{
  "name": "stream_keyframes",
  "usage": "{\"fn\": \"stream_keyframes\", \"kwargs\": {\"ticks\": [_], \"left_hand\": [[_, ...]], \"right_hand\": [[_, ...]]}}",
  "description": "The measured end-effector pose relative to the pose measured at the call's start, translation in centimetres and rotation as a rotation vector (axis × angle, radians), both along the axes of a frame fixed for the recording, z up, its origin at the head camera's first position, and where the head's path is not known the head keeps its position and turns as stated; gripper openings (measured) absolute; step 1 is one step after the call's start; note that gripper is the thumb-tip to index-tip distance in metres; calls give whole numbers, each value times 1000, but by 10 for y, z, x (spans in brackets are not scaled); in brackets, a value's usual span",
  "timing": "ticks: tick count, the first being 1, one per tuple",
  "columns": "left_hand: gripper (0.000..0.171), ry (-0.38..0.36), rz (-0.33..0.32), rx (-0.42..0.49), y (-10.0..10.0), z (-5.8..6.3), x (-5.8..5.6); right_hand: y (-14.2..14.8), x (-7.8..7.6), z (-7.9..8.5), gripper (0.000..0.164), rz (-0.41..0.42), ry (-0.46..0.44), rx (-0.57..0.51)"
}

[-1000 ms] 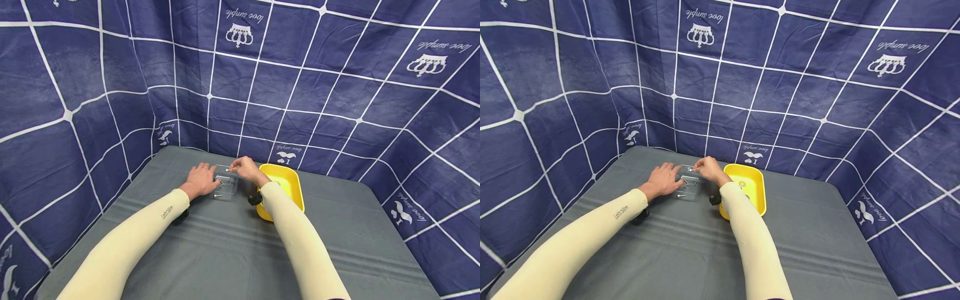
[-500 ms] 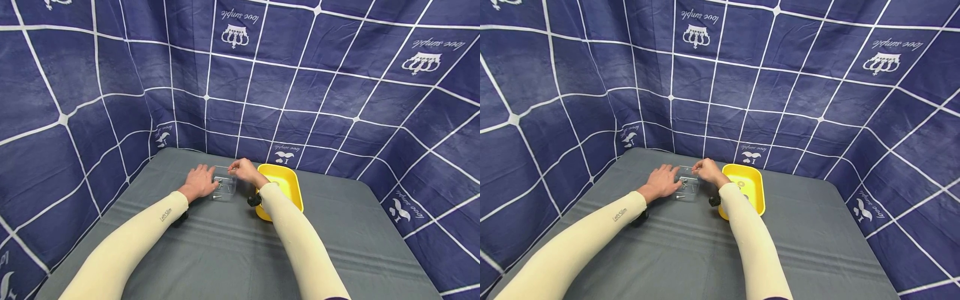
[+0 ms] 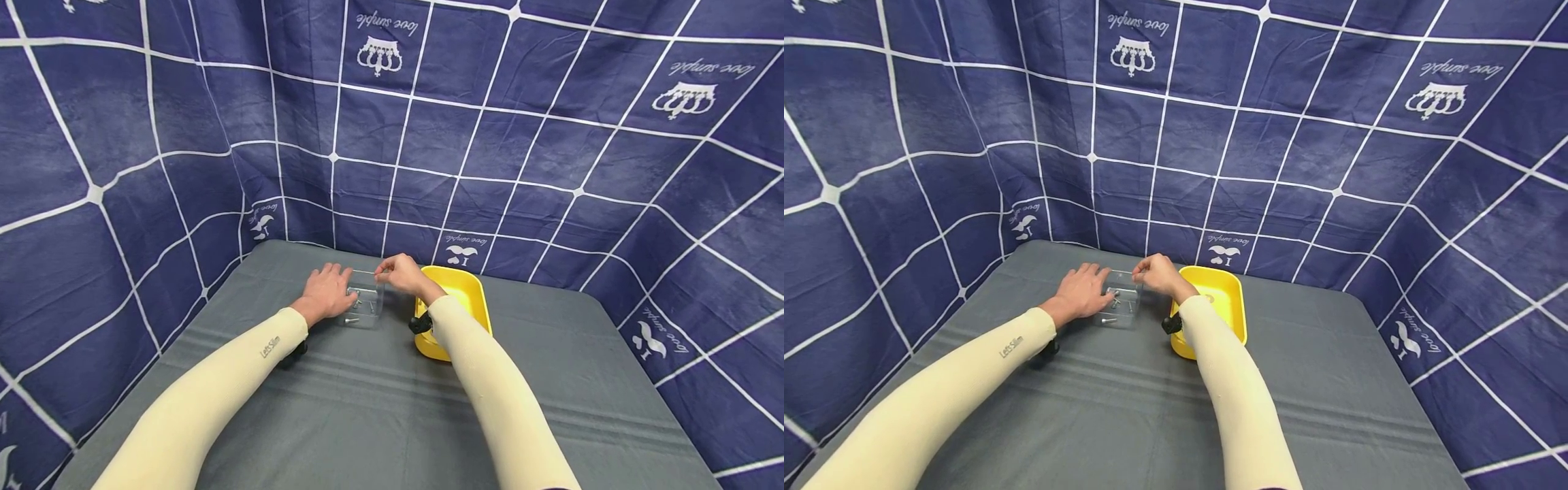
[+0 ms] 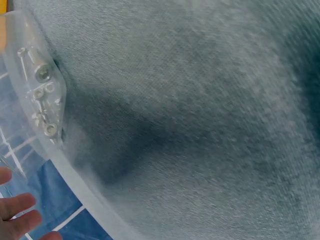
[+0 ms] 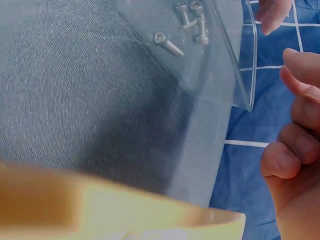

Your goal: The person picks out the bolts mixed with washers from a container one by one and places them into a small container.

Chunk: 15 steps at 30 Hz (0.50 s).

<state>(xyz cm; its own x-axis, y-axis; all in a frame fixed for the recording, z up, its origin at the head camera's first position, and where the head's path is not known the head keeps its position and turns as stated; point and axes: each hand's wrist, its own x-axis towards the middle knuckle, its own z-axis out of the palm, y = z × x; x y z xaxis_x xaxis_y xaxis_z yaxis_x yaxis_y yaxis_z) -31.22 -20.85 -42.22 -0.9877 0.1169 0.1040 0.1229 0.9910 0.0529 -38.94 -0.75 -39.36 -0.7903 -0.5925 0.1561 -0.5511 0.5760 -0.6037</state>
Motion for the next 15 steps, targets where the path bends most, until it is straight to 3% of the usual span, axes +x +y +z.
{"fn": "stream_keyframes", "kwargs": {"ticks": [15], "left_hand": [[68, -14, -41, -10, 23, 3, -6]], "right_hand": [[23, -3, 1, 11, -62, -29, -3]]}}
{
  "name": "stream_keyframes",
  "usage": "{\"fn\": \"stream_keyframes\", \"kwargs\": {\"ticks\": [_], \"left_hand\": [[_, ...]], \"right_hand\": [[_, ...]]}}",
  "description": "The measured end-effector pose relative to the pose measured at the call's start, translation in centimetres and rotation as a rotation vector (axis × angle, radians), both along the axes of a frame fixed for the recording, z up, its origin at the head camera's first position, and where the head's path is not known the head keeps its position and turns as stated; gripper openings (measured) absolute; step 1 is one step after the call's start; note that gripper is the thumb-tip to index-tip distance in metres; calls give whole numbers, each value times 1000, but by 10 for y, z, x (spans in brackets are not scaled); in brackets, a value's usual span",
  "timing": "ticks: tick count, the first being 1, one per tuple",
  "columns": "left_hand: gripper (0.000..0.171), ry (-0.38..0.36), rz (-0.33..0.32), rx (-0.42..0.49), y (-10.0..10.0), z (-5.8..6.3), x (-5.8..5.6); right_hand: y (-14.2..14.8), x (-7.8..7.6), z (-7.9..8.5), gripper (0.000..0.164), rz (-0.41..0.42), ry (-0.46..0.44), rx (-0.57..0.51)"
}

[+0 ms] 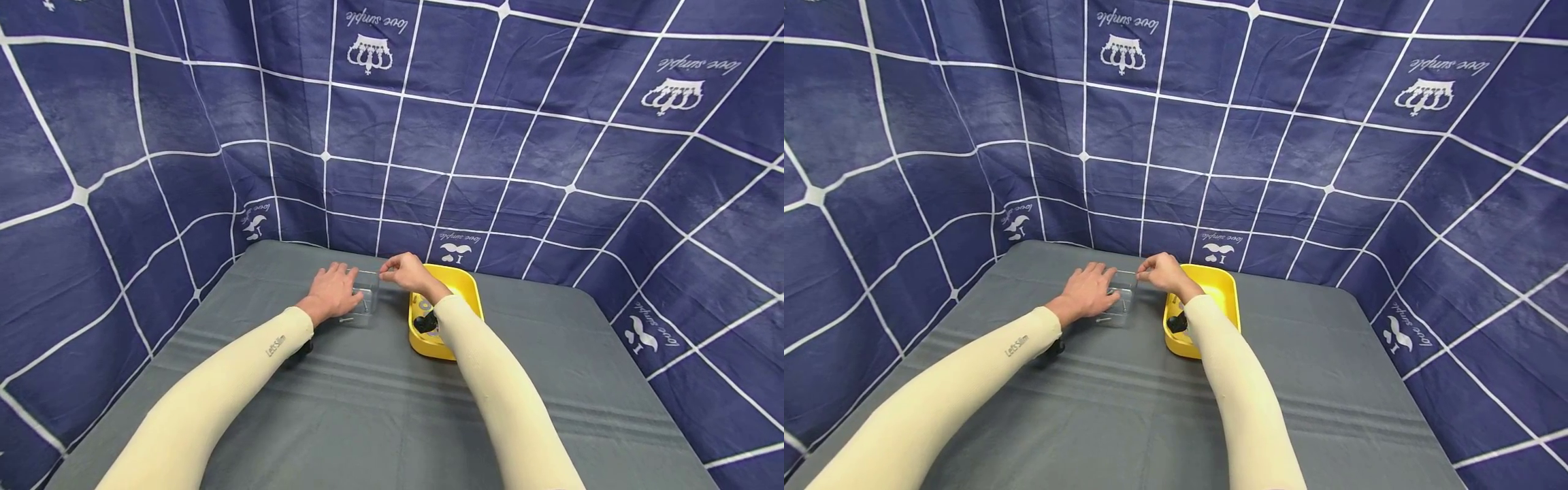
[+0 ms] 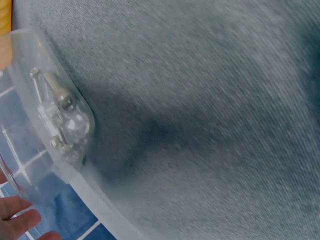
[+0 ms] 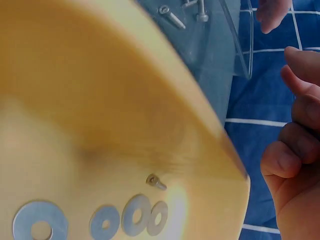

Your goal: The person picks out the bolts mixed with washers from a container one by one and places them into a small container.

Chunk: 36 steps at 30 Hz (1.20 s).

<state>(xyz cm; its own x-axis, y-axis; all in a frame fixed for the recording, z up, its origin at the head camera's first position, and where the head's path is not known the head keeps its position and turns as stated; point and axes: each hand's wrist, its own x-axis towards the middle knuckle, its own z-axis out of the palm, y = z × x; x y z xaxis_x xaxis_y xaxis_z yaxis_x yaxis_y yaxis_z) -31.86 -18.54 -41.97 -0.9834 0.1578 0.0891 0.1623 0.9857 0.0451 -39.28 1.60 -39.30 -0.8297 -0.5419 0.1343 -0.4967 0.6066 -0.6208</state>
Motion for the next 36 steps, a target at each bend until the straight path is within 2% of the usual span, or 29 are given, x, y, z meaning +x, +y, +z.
{"fn": "stream_keyframes", "kwargs": {"ticks": [17, 29, 36], "left_hand": [[65, -25, -26, -4, 27, 4, -8], [61, 32, -33, -18, 39, 7, -12], [62, 22, -54, -17, 51, 10, -13]], "right_hand": [[29, 0, 4, 13, -35, -44, -45], [50, -4, -1, 13, -78, -45, -68], [60, -4, -1, 15, -78, -34, -68]]}}
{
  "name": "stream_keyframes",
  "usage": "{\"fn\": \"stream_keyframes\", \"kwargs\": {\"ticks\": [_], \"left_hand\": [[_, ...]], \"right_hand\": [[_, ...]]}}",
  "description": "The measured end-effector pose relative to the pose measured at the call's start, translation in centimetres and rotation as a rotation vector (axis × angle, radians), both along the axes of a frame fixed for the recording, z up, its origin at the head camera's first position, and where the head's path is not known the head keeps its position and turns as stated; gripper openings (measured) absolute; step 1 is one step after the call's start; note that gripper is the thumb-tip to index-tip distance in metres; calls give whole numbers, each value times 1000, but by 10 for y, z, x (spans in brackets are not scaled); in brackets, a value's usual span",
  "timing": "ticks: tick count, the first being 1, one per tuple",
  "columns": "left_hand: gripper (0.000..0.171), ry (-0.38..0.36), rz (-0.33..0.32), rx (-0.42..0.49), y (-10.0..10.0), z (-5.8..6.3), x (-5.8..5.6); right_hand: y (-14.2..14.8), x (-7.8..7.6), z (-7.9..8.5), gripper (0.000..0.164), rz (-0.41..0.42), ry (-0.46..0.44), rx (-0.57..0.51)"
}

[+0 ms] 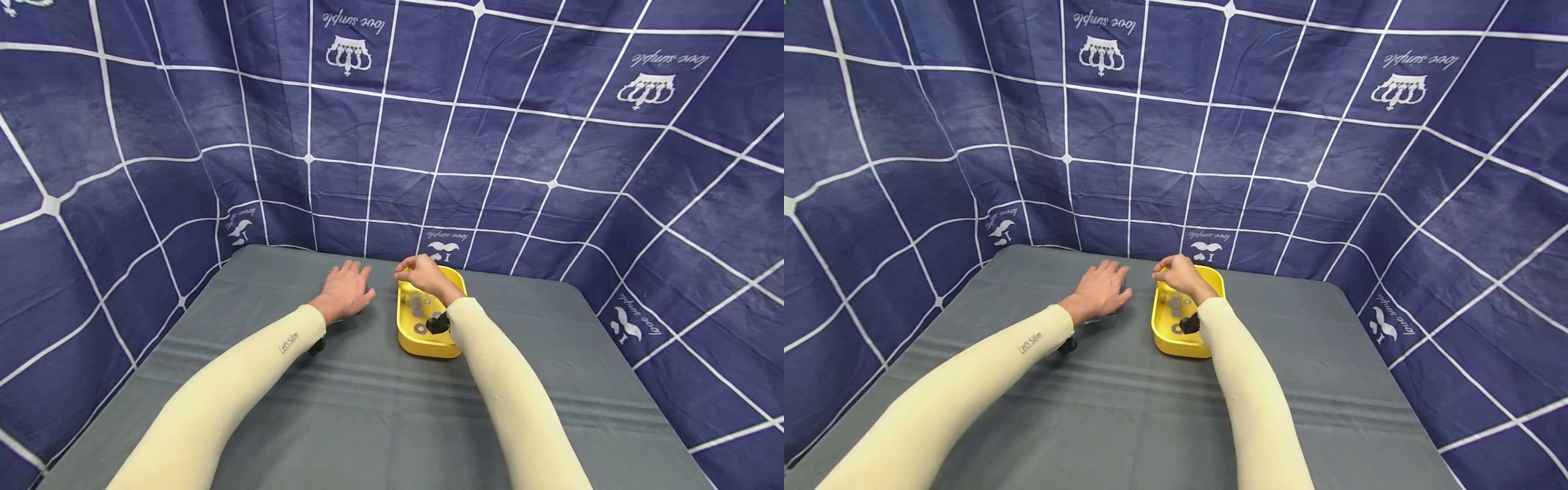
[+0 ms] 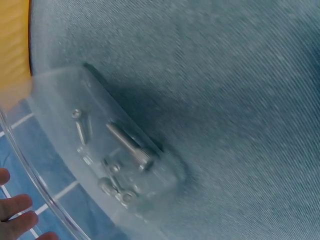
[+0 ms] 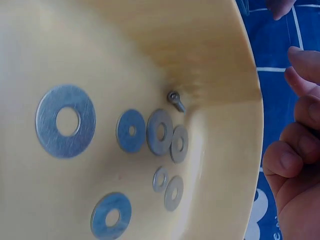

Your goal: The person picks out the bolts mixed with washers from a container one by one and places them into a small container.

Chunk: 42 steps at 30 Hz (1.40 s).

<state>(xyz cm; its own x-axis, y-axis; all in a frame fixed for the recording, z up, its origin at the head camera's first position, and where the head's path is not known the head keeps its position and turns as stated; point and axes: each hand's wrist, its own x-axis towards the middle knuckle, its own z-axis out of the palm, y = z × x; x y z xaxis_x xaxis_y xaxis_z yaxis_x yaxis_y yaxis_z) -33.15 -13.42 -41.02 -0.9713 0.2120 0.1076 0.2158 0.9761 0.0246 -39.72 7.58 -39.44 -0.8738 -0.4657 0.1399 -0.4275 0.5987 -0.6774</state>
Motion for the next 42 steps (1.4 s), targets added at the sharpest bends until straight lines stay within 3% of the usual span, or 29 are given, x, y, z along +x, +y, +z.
{"fn": "stream_keyframes", "kwargs": {"ticks": [17, 24, 42], "left_hand": [[62, 19, -58, 32, 26, -2, -1], [62, 27, -78, 58, 37, -3, -1], [65, -9, -91, 42, 58, -9, -5]], "right_hand": [[21, 5, -6, 22, -77, -56, 5], [28, 5, -9, 21, -121, -36, 10], [39, 5, -19, 21, -176, -50, 32]]}}
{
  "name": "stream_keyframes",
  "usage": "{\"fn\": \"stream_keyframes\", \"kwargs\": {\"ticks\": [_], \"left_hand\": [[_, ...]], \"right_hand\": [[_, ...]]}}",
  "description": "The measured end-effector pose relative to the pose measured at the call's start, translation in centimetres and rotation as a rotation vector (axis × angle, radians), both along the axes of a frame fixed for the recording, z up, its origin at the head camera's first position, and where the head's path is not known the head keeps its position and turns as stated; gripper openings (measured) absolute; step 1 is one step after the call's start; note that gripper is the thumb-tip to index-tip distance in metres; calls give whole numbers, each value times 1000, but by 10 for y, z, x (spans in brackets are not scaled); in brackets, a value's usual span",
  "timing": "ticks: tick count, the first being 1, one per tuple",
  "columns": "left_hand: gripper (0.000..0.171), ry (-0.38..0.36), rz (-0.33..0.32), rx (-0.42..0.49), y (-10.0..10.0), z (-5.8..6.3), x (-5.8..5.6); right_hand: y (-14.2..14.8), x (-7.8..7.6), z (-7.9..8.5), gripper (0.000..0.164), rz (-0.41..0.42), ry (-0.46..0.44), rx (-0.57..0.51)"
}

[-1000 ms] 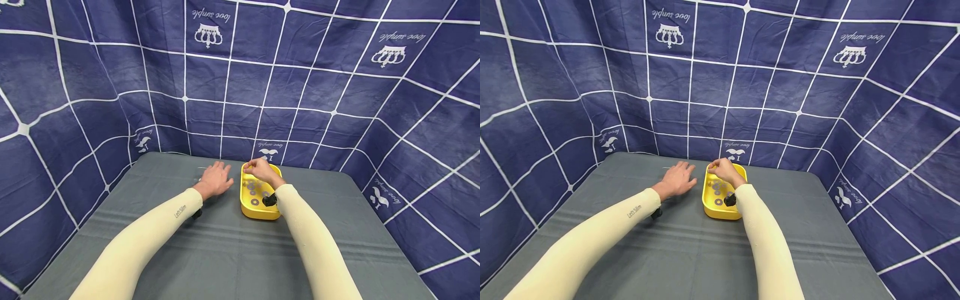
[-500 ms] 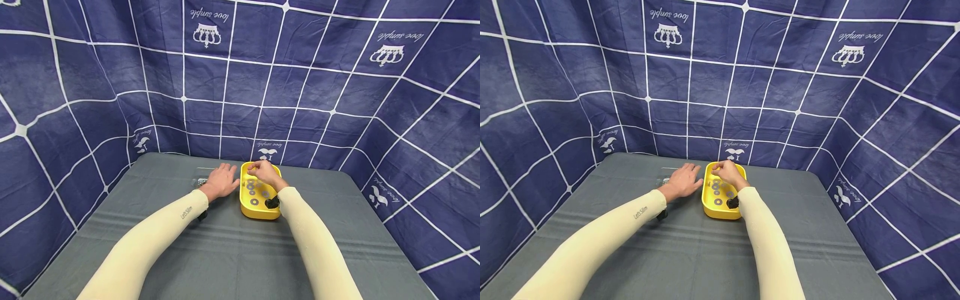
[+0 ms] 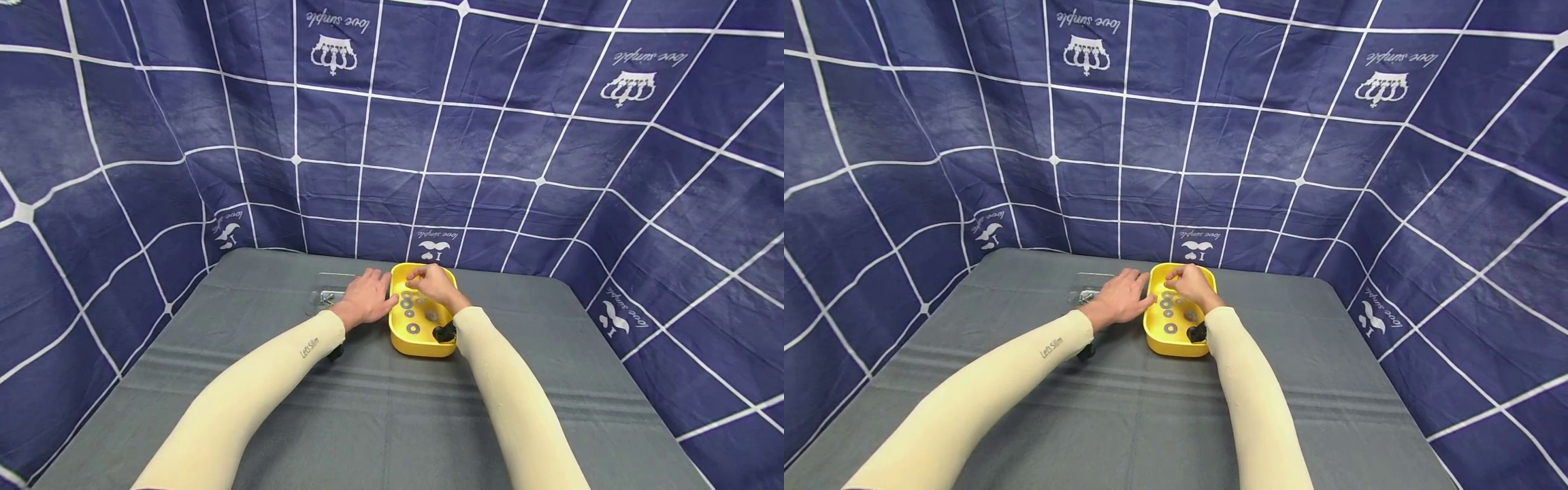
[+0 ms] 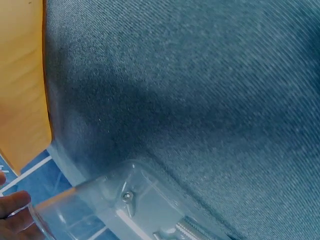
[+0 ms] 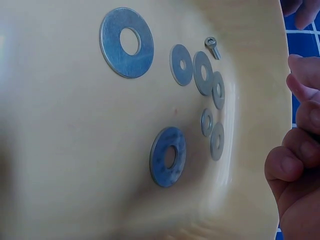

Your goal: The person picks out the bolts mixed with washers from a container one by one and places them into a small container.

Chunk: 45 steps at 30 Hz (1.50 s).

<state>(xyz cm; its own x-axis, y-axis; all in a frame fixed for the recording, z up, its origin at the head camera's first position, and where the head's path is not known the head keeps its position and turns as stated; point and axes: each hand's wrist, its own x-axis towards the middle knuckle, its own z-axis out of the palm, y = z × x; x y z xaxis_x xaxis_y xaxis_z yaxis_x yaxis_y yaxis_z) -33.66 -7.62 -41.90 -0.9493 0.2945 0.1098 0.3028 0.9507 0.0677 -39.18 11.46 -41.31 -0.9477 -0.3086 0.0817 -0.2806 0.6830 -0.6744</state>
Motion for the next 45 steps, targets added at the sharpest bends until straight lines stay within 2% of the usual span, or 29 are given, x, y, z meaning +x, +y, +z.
{"fn": "stream_keyframes", "kwargs": {"ticks": [10, 15, 24, 39, 45], "left_hand": [[68, -7, -26, 14, 8, -5, 4], [67, 18, -22, 12, 10, -3, 4], [67, -3, -3, 18, 11, -5, 0], [66, 11, -8, 28, 12, -10, 5], [65, -5, -5, 28, 14, -10, 5]], "right_hand": [[2, 0, -5, 17, 0, 13, 22], [3, -6, -7, 18, 7, 36, 43], [-1, -12, -10, 17, 14, -10, 50], [-6, -16, -28, 16, 65, -90, -52], [-9, -13, -30, 17, 69, -108, -30]]}}
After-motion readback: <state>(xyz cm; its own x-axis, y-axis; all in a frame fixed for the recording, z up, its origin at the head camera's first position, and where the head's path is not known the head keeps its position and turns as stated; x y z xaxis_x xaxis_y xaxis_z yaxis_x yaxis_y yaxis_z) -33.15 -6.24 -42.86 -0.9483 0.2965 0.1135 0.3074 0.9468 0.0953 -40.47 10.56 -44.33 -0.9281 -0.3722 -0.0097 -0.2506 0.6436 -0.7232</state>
